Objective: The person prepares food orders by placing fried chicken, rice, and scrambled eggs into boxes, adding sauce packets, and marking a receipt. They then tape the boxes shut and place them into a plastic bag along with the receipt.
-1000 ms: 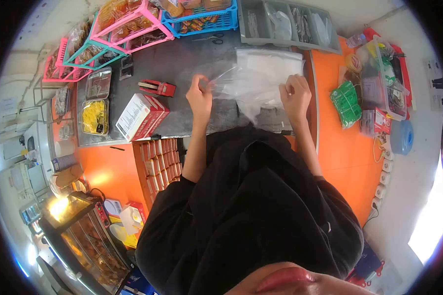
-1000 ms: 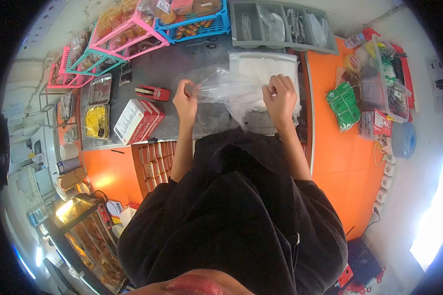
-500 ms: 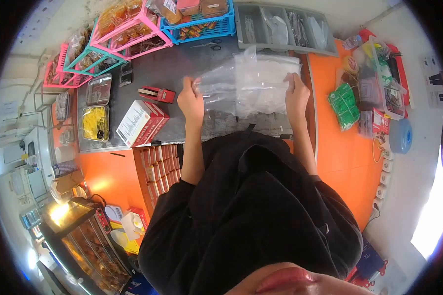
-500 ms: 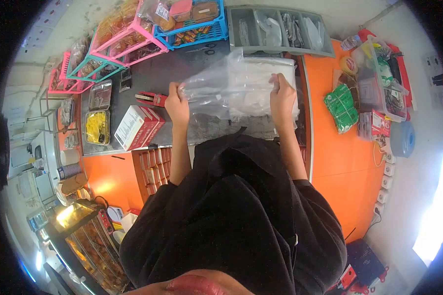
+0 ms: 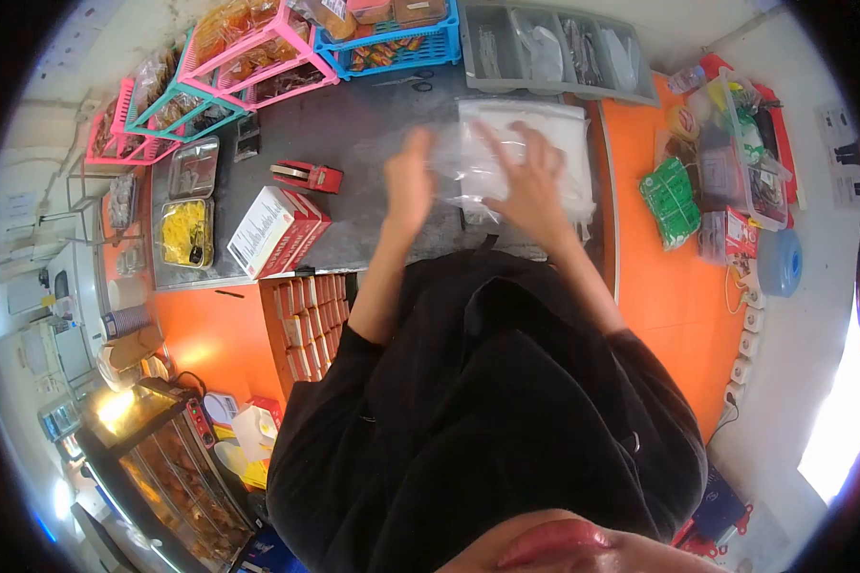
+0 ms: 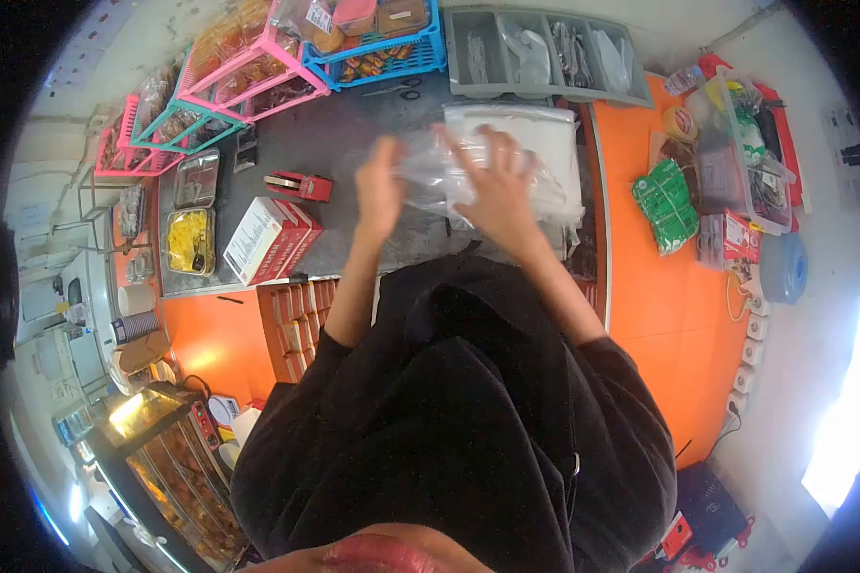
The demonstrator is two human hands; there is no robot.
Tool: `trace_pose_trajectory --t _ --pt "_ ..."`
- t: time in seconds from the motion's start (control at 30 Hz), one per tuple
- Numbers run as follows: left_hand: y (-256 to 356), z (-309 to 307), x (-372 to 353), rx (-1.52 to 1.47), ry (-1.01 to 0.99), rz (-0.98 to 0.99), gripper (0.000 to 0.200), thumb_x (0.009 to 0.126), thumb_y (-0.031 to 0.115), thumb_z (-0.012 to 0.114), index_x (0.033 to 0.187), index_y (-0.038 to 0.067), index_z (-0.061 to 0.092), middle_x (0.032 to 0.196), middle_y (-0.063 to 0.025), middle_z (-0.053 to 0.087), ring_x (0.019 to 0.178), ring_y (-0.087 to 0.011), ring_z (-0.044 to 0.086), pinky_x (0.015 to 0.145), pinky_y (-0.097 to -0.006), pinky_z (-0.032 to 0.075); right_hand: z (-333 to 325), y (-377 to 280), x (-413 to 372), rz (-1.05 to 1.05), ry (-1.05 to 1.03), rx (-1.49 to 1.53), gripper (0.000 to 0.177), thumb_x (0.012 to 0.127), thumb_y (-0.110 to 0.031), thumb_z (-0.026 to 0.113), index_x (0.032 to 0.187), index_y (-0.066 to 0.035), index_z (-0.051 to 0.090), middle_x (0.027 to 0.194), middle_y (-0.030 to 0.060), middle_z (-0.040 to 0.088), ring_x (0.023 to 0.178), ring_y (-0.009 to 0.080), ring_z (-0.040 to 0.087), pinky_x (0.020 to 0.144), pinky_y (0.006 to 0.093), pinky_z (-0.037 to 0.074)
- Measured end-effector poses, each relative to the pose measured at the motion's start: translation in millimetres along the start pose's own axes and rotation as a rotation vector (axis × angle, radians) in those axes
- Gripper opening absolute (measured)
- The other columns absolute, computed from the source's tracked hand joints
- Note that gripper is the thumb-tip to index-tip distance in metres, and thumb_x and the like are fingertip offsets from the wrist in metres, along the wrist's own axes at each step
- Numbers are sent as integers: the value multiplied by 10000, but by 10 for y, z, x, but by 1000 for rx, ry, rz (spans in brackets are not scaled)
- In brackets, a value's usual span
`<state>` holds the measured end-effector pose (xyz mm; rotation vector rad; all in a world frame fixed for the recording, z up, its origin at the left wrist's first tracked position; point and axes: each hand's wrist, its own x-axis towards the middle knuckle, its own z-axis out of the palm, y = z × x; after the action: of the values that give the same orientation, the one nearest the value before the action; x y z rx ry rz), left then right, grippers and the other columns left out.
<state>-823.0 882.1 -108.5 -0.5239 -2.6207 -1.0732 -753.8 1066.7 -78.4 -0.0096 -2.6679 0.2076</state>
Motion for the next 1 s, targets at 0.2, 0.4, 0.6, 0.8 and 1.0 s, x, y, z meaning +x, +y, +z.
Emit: trace_pose_trajectory --t 0.2,0.4,0.6,0.8,1.0 --pt "-84 -672 445 393 199 -32 305 643 -63 568 882 116 631 883 -109 659 808 -324 610 688 -401 468 -72 449 579 90 196 419 749 673 134 517 1362 -149 446 1152 166 600 845 328 612 682 392 508" --pt "-537 -670 -1188 175 318 139 312 616 -74 558 875 65 662 794 -115 643 735 -313 585 693 -388 453 -72 484 -518 68 -196 560 324 854 -118 555 1160 -44 627 996 149 623 954 305 595 798 369 468" --pt "-442 -628 -2015 -465 -79 -622 128 736 -76 522 785 41 501 920 -67 577 864 -192 546 733 -286 420 96 233 -783 87 -312 807 375 841 6 490 1171 -98 634 933 131 568 827 294 580 767 360 463" --pt "-295 -1416 -2046 -1795 -179 -907 367 756 -41 580 1082 88 472 915 -17 578 816 -96 540 682 -242 439 -159 273 -690 553 -1101 1634 414 767 -52 584 1180 -73 596 1105 49 598 950 211 560 879 308 438" --pt "-1436 -1291 -1972 -627 -238 -655 540 704 44 689 1226 94 557 713 -21 514 670 -171 576 550 -318 487 437 52 41 684 -1138 1611 516 745 -136 651 1253 -128 562 1077 163 628 951 281 593 939 352 450"
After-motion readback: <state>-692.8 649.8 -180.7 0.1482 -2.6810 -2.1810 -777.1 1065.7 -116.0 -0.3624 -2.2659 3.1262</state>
